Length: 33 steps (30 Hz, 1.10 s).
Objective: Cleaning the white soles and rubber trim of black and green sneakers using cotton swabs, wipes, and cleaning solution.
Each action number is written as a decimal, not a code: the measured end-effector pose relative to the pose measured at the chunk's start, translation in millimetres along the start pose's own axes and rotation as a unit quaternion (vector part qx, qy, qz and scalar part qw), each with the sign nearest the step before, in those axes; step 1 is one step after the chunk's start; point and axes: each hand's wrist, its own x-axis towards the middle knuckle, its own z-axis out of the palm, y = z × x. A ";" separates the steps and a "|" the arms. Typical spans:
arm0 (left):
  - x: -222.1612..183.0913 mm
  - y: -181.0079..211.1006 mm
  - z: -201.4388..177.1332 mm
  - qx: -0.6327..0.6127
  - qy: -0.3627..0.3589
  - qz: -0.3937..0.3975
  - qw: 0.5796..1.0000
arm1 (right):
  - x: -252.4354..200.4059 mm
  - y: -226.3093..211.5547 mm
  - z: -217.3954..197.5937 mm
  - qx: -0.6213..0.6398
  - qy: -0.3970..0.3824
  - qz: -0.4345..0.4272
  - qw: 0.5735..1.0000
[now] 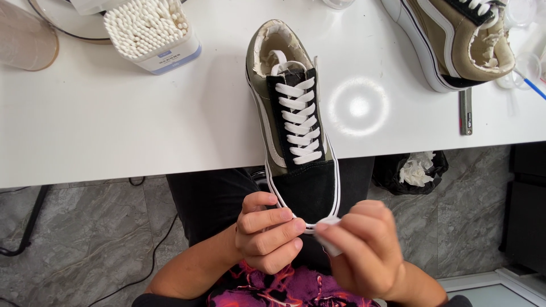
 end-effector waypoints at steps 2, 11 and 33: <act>1.3 -0.4 0.9 0.008 0.005 0.004 1.000 | 3.0 -2.6 3.6 0.025 -0.013 -0.047 0.999; -3.3 1.3 26.7 0.061 0.154 -0.051 0.985 | -43.0 15.6 16.1 0.645 0.152 0.335 0.670; 4.7 16.3 24.9 -0.557 0.255 -0.565 0.553 | -54.2 35.2 38.9 0.764 0.165 0.343 0.521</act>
